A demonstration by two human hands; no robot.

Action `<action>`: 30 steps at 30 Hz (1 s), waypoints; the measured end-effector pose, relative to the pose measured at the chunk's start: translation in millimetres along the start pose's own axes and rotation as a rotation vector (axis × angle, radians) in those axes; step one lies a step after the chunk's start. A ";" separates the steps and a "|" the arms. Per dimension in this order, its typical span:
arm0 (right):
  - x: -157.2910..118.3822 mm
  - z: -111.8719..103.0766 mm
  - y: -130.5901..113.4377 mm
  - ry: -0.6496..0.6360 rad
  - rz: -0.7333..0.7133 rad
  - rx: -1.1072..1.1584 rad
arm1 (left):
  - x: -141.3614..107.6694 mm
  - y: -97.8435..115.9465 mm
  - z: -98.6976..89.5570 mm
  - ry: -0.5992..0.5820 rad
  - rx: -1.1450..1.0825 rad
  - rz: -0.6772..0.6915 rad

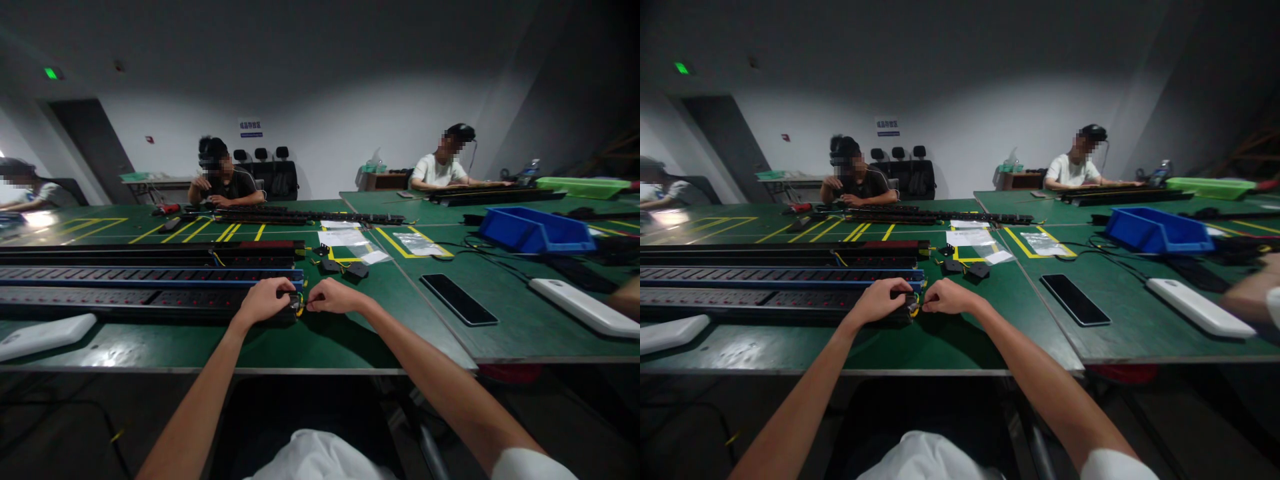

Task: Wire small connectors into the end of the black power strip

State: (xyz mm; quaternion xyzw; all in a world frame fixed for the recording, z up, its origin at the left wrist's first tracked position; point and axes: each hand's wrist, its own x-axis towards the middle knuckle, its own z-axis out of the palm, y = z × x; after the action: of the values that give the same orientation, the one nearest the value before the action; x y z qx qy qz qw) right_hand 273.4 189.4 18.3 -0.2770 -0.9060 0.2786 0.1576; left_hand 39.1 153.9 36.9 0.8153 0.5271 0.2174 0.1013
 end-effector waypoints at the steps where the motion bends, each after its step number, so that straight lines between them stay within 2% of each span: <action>1: 0.2 0.0 -0.1 -0.001 0.007 0.004 | -2.2 3.4 -0.6 0.032 0.022 0.025; 3: 0.5 0.1 -0.6 0.000 0.018 0.002 | -9.8 14.3 -0.6 0.165 0.128 0.073; 5: 0.7 -0.2 -1.6 0.002 0.016 -0.016 | -20.9 29.1 2.5 0.247 0.260 0.085; 8: 0.2 -1.2 -3.6 0.011 -0.001 -0.048 | -37.4 50.4 13.2 0.270 0.402 0.070; 11: -1.0 -2.2 -5.5 0.020 -0.013 -0.054 | -45.0 61.9 25.6 0.245 0.504 0.048; 15: -1.7 -2.7 -6.7 0.011 -0.027 -0.054 | -42.2 61.7 34.4 0.242 0.539 0.005; 23: -1.1 -1.3 -5.6 0.028 -0.047 -0.078 | -39.2 53.8 38.9 0.269 0.492 0.013; 30: -0.8 0.9 -4.1 0.046 -0.068 -0.093 | -39.6 55.6 46.1 0.301 0.468 -0.010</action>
State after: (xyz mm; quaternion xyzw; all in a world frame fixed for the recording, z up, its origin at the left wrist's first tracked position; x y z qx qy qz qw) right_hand 271.9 185.8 19.9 -0.2593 -0.9230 0.2243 0.1750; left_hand 91.8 97.5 8.2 0.7723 0.5762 0.2079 -0.1681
